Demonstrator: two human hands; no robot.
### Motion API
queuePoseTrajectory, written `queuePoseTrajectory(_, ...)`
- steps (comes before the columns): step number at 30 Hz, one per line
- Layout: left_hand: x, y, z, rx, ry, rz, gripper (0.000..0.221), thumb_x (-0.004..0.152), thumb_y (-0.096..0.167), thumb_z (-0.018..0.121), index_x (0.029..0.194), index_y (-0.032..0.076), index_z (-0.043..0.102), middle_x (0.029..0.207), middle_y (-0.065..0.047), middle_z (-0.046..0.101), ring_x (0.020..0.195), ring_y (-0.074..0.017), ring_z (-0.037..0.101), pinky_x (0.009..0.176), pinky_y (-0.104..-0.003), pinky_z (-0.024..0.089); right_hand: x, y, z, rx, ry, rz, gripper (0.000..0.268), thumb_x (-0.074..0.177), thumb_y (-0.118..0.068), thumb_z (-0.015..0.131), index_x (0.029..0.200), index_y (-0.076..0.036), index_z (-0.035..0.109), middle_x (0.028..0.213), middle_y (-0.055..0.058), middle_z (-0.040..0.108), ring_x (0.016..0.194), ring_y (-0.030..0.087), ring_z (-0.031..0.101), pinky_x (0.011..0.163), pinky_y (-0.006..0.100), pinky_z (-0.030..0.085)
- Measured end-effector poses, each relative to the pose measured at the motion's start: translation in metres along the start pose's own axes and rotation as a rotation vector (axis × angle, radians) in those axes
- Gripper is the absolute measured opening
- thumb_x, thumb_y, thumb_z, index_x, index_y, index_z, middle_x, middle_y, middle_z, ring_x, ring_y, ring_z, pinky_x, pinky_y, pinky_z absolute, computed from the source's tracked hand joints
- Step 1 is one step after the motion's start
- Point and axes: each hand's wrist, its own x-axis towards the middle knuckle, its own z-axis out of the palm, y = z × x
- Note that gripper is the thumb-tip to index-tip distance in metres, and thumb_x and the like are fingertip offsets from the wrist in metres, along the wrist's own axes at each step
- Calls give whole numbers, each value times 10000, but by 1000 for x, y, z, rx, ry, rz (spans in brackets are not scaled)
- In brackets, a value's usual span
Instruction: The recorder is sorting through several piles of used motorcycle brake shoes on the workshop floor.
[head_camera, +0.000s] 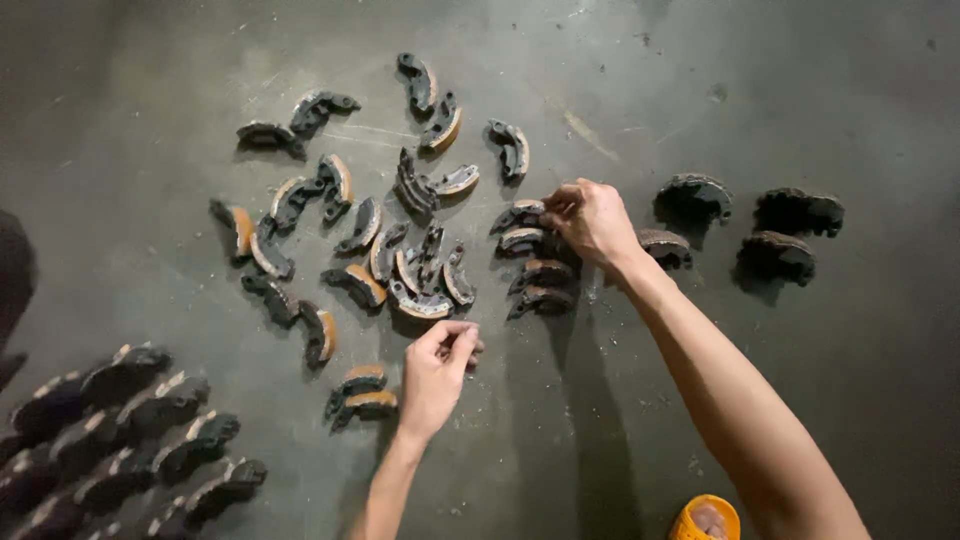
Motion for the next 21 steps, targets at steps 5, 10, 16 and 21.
queuePoseTrajectory(5,-40,-5,16,271,-126,145,112,945,188,702,995,120,777,852,-104,766,835,-272,763,715,-353,616,-8,-7,1,-174,79,-150,148,826,-230,890,916,-175,787,875,61,698,843,283,733,783,396,614)
queuePoseTrajectory(10,-72,-33,-5,284,-153,345,111,906,69,715,1016,59,729,849,-139,720,767,-301,737,617,-363,597,-11,18,7,-66,132,-244,128,875,-118,838,995,-129,794,873,81,734,865,284,704,784,388,580)
queuePoseTrajectory(16,-94,-95,-94,483,227,363,215,905,67,750,1100,13,679,967,-142,658,891,-321,725,723,-380,623,-62,-132,-2,8,114,-267,120,893,-70,811,1009,-103,809,880,130,708,860,312,701,766,389,541)
queuePoseTrajectory(21,-85,-96,-126,939,396,405,814,898,450,733,1491,1,400,1474,-245,402,1248,-413,513,1030,-537,402,-102,-202,115,-51,-189,-456,287,733,-107,744,1017,-150,759,911,129,680,844,380,698,751,505,588)
